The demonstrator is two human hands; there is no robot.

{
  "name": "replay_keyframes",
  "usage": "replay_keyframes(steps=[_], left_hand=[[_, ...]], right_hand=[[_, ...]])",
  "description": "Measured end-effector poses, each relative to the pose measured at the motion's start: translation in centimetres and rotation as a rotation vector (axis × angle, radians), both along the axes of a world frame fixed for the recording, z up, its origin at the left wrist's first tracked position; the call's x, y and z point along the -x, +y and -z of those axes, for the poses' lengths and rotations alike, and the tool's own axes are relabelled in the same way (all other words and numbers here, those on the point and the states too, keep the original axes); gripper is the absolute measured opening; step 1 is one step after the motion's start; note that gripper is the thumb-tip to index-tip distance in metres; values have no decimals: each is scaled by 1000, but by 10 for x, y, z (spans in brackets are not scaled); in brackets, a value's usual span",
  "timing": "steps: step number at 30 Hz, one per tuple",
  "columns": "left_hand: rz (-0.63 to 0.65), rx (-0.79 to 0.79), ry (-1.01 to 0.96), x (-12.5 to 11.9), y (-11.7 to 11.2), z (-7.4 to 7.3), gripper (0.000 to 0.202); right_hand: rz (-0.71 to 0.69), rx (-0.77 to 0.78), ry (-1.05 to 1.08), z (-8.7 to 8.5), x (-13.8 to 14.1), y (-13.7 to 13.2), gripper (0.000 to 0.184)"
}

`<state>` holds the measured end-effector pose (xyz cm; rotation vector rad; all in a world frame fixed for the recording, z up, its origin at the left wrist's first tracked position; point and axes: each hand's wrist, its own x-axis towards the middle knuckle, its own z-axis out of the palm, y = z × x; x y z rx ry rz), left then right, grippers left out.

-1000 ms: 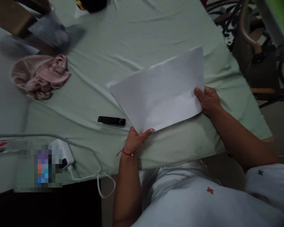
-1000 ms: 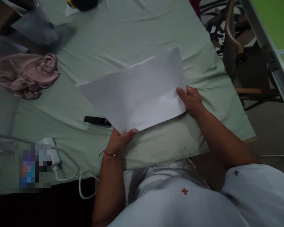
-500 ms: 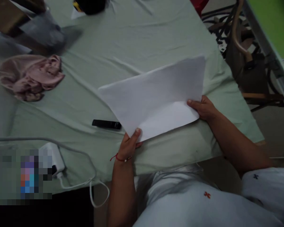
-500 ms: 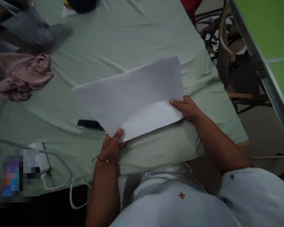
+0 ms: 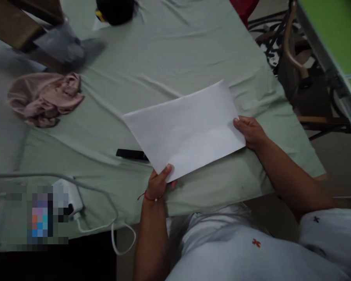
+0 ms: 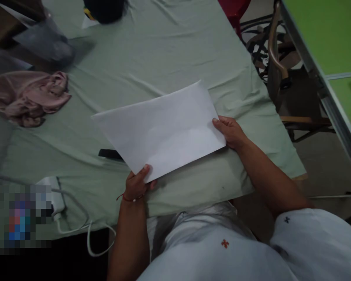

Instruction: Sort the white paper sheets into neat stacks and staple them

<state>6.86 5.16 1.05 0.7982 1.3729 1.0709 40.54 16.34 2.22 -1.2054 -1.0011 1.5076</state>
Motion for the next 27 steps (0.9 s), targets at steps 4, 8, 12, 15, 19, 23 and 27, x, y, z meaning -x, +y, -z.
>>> replay_keyframes(steps=[4,8,12,15,19,23,27], left_hand=[[-7,-5,11,-2,0,-1,49],[-111,-14,29,-10,5,-4,52],[-127,-65,58,-17,12,-9,52],[-106,-87,44,-18,15,-11,52],[-116,-93,27,-18,13,-12,52],[-113,-100,36,-15,11,-8,52],[-138,-76,28,-13,9,-6,54]], right_hand=[[15,1,6,-2,1,1,42],[3,-5,29,-4,1,0,40],[34,-39,-6,-2,-1,-1,39],[38,-54,-55,3,-3,-2,38],[41,-59,-55,8,-5,-3,35],[44,-58,-25,6,-3,-3,33],[52,-36,-33,1,-2,-3,34]])
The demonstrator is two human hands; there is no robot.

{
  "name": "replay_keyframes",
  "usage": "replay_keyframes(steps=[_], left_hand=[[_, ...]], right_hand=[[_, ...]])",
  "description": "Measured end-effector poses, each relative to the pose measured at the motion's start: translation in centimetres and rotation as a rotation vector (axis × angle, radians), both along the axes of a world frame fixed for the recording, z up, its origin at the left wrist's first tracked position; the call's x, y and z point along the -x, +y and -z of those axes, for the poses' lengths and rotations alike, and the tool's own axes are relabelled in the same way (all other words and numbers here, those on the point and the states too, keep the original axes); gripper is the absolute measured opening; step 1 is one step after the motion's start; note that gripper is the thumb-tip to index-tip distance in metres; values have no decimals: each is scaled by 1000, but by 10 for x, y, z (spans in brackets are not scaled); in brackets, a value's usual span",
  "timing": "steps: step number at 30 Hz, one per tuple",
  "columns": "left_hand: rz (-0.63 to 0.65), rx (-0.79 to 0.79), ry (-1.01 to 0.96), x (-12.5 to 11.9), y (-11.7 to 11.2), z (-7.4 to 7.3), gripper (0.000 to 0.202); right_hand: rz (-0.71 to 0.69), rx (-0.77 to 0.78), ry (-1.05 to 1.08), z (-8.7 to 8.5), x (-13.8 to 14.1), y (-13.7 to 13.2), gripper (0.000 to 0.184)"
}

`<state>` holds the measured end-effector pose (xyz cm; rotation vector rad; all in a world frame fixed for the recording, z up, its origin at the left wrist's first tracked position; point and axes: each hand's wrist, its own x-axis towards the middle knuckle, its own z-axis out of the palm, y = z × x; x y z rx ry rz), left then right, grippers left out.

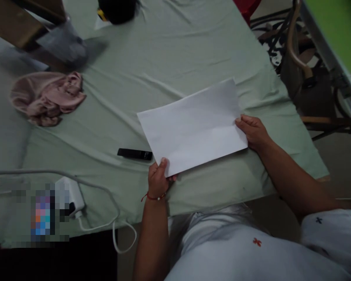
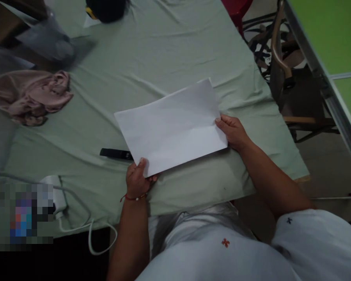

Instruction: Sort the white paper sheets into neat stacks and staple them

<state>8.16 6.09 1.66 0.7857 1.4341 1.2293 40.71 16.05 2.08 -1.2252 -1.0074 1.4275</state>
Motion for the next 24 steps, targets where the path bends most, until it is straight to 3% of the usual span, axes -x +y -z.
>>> replay_keyframes(steps=[9,14,20,24], left_hand=[[-18,46,9,0,0,0,58],[-30,61,16,1,0,2,61],[18,61,13,1,-1,-1,60],[55,62,11,1,0,-5,63]], right_hand=[[1,17,60,3,-1,1,35],[-41,86,17,-7,-5,1,37],[-388,299,-91,-17,-23,0,53],[-600,357,-183,-22,-28,-2,49]])
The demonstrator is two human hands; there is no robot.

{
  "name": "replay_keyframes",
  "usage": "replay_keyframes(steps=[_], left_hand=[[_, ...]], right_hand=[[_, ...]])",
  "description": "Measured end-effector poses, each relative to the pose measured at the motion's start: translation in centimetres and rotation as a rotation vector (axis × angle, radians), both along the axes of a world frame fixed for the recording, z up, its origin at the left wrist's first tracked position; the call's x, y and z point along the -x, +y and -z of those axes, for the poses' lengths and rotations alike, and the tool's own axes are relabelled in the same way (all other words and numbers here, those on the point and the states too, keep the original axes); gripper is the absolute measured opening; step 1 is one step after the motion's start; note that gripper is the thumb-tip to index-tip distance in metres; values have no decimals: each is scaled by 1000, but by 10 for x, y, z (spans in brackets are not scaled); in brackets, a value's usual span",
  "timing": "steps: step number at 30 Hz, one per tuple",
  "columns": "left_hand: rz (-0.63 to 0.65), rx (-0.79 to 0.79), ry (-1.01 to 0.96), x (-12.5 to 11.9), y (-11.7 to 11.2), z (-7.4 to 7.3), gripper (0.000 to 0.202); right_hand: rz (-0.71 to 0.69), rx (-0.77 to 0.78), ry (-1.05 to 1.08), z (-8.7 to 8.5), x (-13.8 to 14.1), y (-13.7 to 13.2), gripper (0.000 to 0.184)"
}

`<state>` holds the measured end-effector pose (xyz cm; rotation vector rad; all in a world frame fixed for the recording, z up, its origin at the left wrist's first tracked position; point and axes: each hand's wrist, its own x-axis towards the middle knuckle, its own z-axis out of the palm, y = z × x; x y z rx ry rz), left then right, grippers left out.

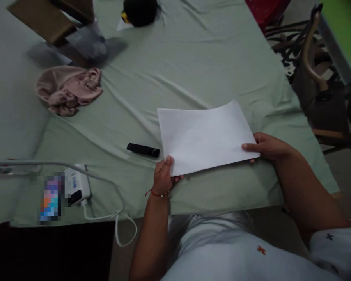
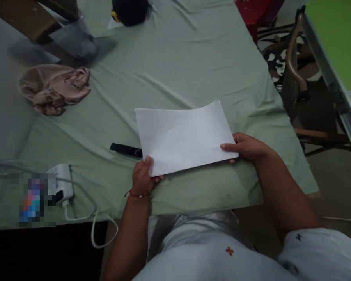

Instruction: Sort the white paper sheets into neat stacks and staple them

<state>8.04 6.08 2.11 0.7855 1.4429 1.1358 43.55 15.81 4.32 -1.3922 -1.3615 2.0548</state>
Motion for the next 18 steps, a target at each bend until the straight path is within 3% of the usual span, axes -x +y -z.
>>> replay_keyframes(steps=[6,11,15,18], left_hand=[[13,20,11,1,3,0,65],[10,42,39,-5,3,-10,57],[93,151,-25,-5,-1,-20,57],[74,152,-55,-1,-5,-24,58]], right_hand=[[10,-58,-22,-7,7,-4,44],[99,-118,-17,-13,7,-5,44],[118,-91,-14,-15,8,-6,45],[104,-29,-1,-14,11,-13,45]])
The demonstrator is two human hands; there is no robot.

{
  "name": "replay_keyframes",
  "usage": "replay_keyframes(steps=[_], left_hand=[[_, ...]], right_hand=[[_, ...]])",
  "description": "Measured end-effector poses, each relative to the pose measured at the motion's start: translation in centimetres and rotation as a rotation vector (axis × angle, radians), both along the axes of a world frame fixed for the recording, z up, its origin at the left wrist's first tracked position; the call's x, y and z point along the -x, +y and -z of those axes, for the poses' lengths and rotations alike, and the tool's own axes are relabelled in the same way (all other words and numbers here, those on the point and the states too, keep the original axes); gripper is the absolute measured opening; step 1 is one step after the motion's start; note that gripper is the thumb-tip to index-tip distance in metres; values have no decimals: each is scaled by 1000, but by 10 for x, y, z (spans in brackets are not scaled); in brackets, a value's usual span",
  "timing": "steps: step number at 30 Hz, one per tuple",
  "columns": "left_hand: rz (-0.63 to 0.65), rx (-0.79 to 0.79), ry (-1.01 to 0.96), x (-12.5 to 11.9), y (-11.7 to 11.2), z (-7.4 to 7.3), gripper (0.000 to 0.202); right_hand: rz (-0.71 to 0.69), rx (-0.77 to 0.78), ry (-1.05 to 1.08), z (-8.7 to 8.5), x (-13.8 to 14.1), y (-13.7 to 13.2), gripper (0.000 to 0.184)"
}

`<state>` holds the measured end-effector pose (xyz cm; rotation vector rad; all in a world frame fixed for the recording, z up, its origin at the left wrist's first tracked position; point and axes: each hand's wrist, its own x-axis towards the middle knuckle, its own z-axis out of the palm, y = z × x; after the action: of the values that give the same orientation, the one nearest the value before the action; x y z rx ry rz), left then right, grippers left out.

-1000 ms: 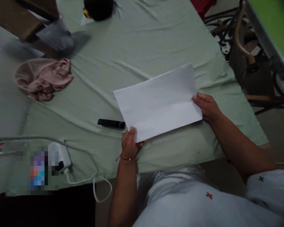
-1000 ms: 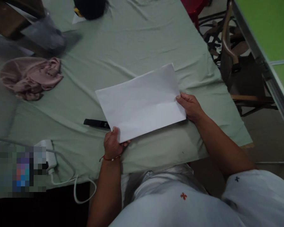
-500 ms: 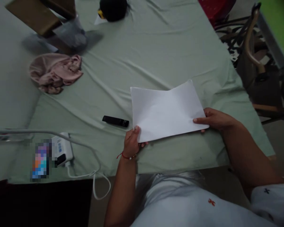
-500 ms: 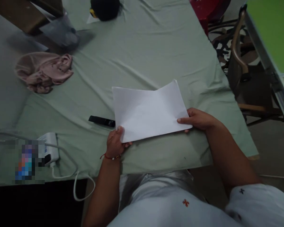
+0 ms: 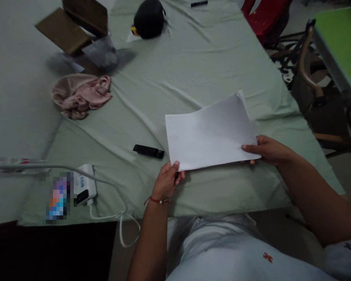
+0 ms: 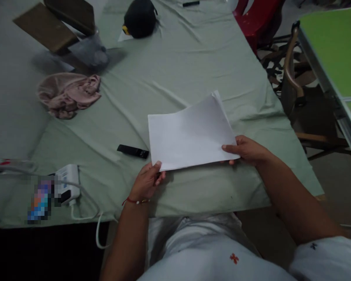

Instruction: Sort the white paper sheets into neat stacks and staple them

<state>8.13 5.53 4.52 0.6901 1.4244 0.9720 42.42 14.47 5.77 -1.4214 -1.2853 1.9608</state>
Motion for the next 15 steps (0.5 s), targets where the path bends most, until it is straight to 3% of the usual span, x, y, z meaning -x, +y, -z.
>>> replay_keyframes(steps=[9,15], left_hand=[[-64,113,-117,3,-6,-6,70],[177,88,37,4,-13,-7,62]], right_hand=[[95,42,45,-7,2,-40,45],[238,197,106,-9,7,-55,40]])
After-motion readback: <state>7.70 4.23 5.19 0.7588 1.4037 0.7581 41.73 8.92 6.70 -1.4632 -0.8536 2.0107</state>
